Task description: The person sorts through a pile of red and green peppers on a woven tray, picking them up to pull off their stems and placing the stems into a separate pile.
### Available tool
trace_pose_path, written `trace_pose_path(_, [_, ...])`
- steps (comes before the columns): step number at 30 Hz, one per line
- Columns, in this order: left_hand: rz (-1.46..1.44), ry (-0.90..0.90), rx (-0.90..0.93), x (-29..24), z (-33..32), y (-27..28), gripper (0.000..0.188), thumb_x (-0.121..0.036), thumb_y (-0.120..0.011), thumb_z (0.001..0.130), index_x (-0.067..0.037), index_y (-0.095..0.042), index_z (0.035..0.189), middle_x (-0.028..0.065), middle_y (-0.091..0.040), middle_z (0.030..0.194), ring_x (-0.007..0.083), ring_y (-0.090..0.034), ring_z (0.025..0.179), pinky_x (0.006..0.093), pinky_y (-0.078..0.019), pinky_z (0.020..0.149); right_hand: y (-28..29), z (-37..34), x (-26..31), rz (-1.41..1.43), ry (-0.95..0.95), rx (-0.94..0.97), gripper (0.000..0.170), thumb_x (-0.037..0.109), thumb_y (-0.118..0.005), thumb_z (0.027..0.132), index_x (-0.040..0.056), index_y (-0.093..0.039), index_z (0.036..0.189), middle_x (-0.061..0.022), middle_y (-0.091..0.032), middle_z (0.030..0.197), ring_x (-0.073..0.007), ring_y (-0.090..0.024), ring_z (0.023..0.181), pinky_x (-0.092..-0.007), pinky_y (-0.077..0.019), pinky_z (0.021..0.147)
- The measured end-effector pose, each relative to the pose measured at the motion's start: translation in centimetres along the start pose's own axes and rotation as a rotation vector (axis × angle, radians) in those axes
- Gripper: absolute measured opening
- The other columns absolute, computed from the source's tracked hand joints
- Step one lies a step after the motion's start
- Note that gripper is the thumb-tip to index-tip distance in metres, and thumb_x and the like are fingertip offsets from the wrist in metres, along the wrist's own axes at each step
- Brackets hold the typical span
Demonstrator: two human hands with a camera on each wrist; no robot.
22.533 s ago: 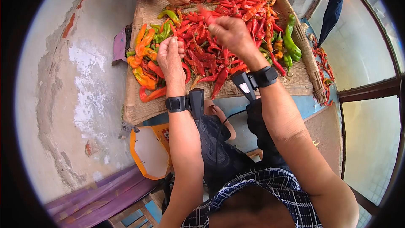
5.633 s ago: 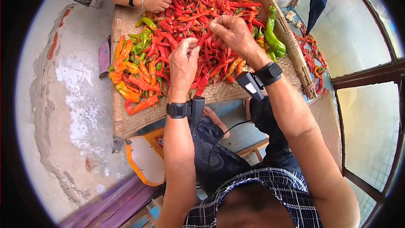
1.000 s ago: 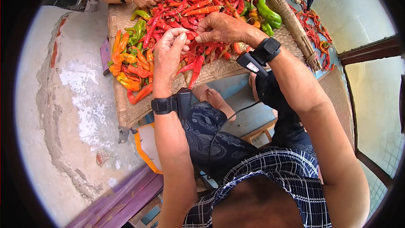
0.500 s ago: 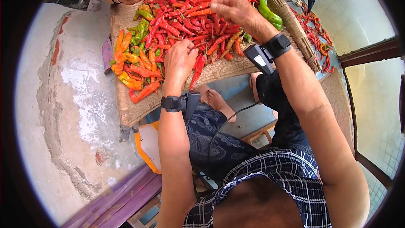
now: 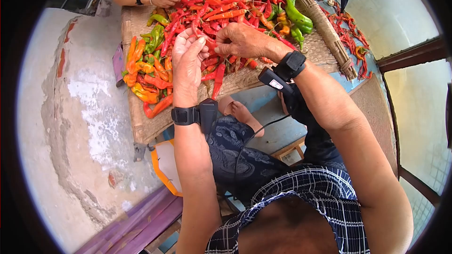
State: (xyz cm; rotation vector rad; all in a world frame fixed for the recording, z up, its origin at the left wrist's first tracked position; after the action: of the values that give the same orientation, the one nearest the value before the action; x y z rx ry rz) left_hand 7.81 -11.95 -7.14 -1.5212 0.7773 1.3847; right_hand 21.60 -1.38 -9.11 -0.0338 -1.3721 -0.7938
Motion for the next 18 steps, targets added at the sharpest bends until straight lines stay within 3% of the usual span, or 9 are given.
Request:
trace_pose_path(2, [-0.038, -0.006, -0.04, -0.2, -0.1, 0.7, 0.026, -0.008, -0.058, 0.088, -0.005, -0.05, 0.113, 0.0017, -0.059, 0.089, 0.0078, -0.056, 0.07, 0.0212, -0.0475, 0.062, 0.8, -0.2, 0.6, -0.167, -0.025, 0.24, 0.021, 0.022, -0.064, 0.083, 0.0018, -0.065, 0.084, -0.0089, -0.063, 0.069, -0.0157, -0.059, 0.066, -0.0326, -0.0464, 0.06])
trace_pose_path(5, [-0.076, -0.044, -0.114, 0.0, -0.2, 1.9, 0.028, -0.01, -0.059, 0.088, -0.005, -0.05, 0.115, 0.0013, -0.058, 0.088, 0.0076, -0.055, 0.069, 0.0209, -0.0464, 0.061, 2.0, -0.7, 0.4, -0.205, -0.075, 0.257, 0.022, 0.024, -0.063, 0.081, 0.0016, -0.063, 0.082, -0.0078, -0.061, 0.066, -0.0152, -0.057, 0.063, -0.0333, -0.0453, 0.059])
trace_pose_path(6, [0.142, -0.07, -0.15, 0.0, -0.2, 2.1, 0.029, -0.013, -0.059, 0.088, -0.005, -0.05, 0.114, 0.0011, -0.058, 0.086, 0.0071, -0.054, 0.069, 0.0205, -0.0459, 0.061, 2.9, -0.5, 0.5, -0.208, -0.071, 0.219, 0.02, 0.022, -0.062, 0.081, 0.002, -0.064, 0.08, -0.0054, -0.06, 0.065, -0.0145, -0.056, 0.062, -0.0326, -0.0451, 0.058])
trace_pose_path(8, [0.483, -0.126, -0.186, 0.8, 0.0, 2.5, 0.03, -0.019, -0.062, 0.088, -0.004, -0.053, 0.112, 0.0004, -0.057, 0.083, 0.0062, -0.053, 0.07, 0.0194, -0.0447, 0.062, 4.2, -0.5, -0.2, 0.068, -0.14, -0.038, 0.022, 0.026, -0.06, 0.087, 0.0046, -0.064, 0.085, 0.0014, -0.055, 0.065, -0.0084, -0.052, 0.06, -0.0255, -0.044, 0.056])
trace_pose_path(11, [1.116, -0.306, -0.083, 1.7, -0.2, 1.7, 0.023, -0.015, -0.064, 0.083, -0.002, -0.06, 0.101, 0.0071, -0.06, 0.085, 0.0177, -0.058, 0.072, 0.0301, -0.0481, 0.067, 5.3, -0.2, -0.6, 0.735, -0.1, -0.559, 0.029, 0.031, -0.057, 0.091, 0.0031, -0.059, 0.1, 0.0037, -0.052, 0.071, -0.0038, -0.047, 0.06, -0.0192, -0.0422, 0.054])
trace_pose_path(12, [1.293, -0.445, -0.075, 2.2, -0.1, 1.4, 0.019, -0.011, -0.063, 0.08, -0.001, -0.061, 0.096, 0.0132, -0.059, 0.088, 0.0274, -0.059, 0.079, 0.0365, -0.0475, 0.074, 5.6, -0.3, -1.0, 0.836, -0.052, -0.598, 0.033, 0.029, -0.057, 0.091, 0.0012, -0.056, 0.109, 0.003, -0.052, 0.072, -0.004, -0.046, 0.061, -0.0191, -0.0417, 0.054])
trace_pose_path(13, [1.288, -0.447, -0.078, 2.4, 0.0, 1.3, 0.019, -0.011, -0.063, 0.08, -0.001, -0.061, 0.096, 0.0132, -0.059, 0.088, 0.0274, -0.059, 0.079, 0.0365, -0.0475, 0.074, 5.3, -0.4, -1.4, 0.831, -0.051, -0.596, 0.033, 0.029, -0.057, 0.091, 0.0012, -0.056, 0.109, 0.003, -0.052, 0.072, -0.004, -0.046, 0.061, -0.0191, -0.0417, 0.054])
trace_pose_path(15, [1.52, -0.502, 0.008, 2.9, 0.1, 1.1, 0.018, -0.008, -0.062, 0.078, -0.003, -0.062, 0.095, 0.0158, -0.058, 0.091, 0.0323, -0.056, 0.088, 0.039, -0.0455, 0.079, 4.7, -0.7, -2.0, 0.51, -0.234, -0.593, 0.031, 0.024, -0.061, 0.088, -0.0026, -0.062, 0.103, -0.0035, -0.06, 0.075, -0.0101, -0.053, 0.062, -0.0228, -0.045, 0.055])
trace_pose_path(18, [1.475, -0.476, -0.02, 1.7, 0.4, 0.3, 0.013, -0.008, -0.063, 0.077, -0.004, -0.061, 0.089, 0.0151, -0.058, 0.09, 0.0331, -0.054, 0.089, 0.0413, -0.0433, 0.08, 3.0, 0.0, -2.9, -0.114, -0.046, -0.378, 0.027, 0.02, -0.064, 0.083, 0.0012, -0.064, 0.103, -0.0131, -0.066, 0.084, -0.0224, -0.064, 0.073, -0.035, -0.0507, 0.068])
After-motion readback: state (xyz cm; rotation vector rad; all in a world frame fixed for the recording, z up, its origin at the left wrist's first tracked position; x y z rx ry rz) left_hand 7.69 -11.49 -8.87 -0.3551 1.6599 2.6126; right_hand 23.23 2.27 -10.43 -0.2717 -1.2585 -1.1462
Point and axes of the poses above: each hand's wrist, its own z-axis towards the middle knuckle, its own y-axis out of the back of the hand, x = y × z, the point moved 1 cm from there along z, towards the middle knuckle
